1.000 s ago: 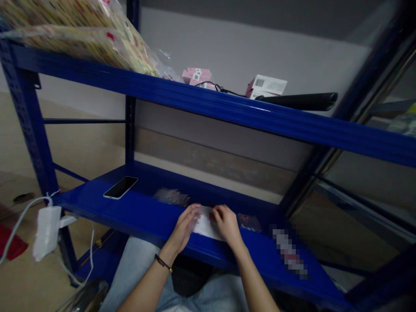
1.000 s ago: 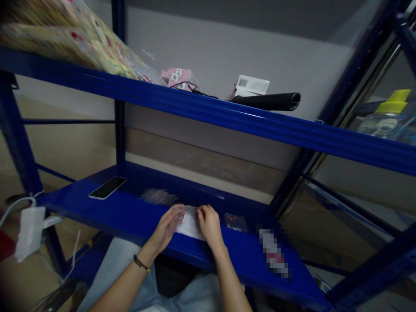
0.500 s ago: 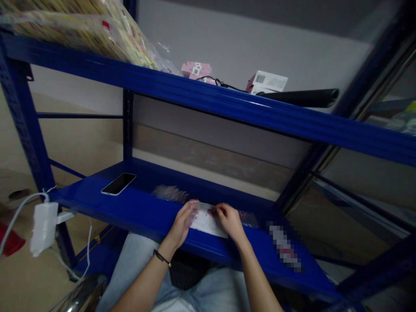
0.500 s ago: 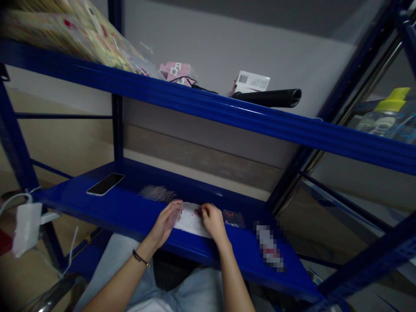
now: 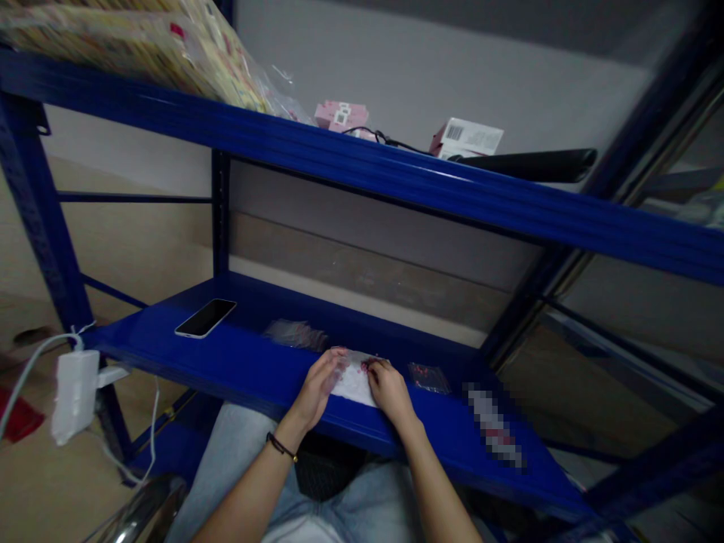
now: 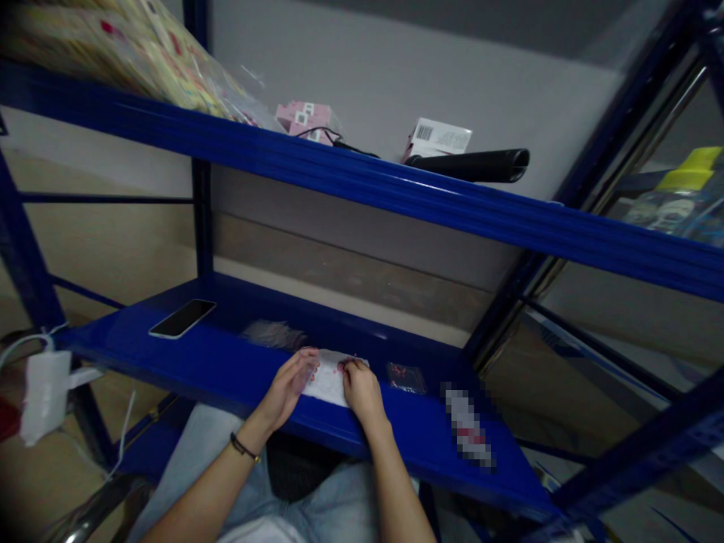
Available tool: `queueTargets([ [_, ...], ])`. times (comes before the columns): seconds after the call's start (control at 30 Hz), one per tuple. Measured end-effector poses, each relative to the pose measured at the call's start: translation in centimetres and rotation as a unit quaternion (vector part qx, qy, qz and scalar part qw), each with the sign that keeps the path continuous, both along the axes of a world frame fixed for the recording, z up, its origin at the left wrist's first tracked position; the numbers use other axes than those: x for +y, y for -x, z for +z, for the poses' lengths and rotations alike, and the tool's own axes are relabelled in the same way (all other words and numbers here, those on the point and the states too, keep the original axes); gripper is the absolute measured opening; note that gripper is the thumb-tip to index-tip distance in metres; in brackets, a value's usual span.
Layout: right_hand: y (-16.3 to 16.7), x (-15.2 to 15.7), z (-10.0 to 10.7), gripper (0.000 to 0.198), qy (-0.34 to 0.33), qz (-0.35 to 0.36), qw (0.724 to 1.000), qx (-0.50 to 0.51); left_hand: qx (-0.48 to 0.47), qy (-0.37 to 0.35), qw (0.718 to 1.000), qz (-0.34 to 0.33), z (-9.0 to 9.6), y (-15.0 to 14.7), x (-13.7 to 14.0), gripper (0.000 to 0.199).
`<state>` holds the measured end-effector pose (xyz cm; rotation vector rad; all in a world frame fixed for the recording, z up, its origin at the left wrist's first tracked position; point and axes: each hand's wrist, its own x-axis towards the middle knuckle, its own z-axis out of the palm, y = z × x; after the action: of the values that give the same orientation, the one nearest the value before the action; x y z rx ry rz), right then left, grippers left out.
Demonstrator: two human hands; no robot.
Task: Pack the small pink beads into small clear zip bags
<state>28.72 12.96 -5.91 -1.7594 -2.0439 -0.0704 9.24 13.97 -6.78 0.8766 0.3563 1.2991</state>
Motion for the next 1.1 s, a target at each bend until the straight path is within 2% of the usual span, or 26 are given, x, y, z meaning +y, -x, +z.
queueTargets([
  [0.13,0.2,0.1,-0.1,0.023,-0.007,-0.01,1.0,-0.005,0.047,-0.027,0.998,0.006,0.3,0.0,-0.4,0.031],
  [0.27,-0.2,0.0,0.9,0.026,-0.021,-0.009,1.0,0.017,0.111,-0.072,0.991,0.012,0.6,0.0,-0.7,0.034],
  [0.37,-0.4,-0.1,2.6,0.026,-0.045,-0.019,0.992,0.119,0.155,-0.118,0.98,0.039,0.7,0.0,-0.7,0.036],
  [0.43,-0.1,-0.3,3.9,0.028,-0.046,-0.015,0.974,0.221,0.193,-0.142,0.969,0.066,0.7,-0.2,-0.6,0.037],
  [0.53,0.8,-0.9,5.6,0.031,-0.024,0.057,0.953,0.296,0.242,-0.162,0.952,0.09,0.5,-0.4,-0.5,0.037],
  [0.63,1.1,-1.2,6.2,0.029,-0.02,0.112,0.952,0.283,0.254,-0.167,0.948,0.092,0.5,-0.4,-0.4,0.037],
  [0.77,0.0,-0.7,5.1,0.03,-0.026,0.043,0.968,0.248,0.223,-0.157,0.959,0.079,0.5,-0.3,-0.4,0.036],
  [0.9,-0.9,-0.1,2.9,0.031,-0.007,-0.006,0.996,0.092,0.181,-0.122,0.973,0.068,0.5,-0.2,-0.4,0.038],
  [1.1,-0.4,-0.1,0.9,0.025,-0.001,-0.042,0.999,-0.034,0.145,-0.092,0.984,0.052,0.5,-0.3,-0.4,0.037],
])
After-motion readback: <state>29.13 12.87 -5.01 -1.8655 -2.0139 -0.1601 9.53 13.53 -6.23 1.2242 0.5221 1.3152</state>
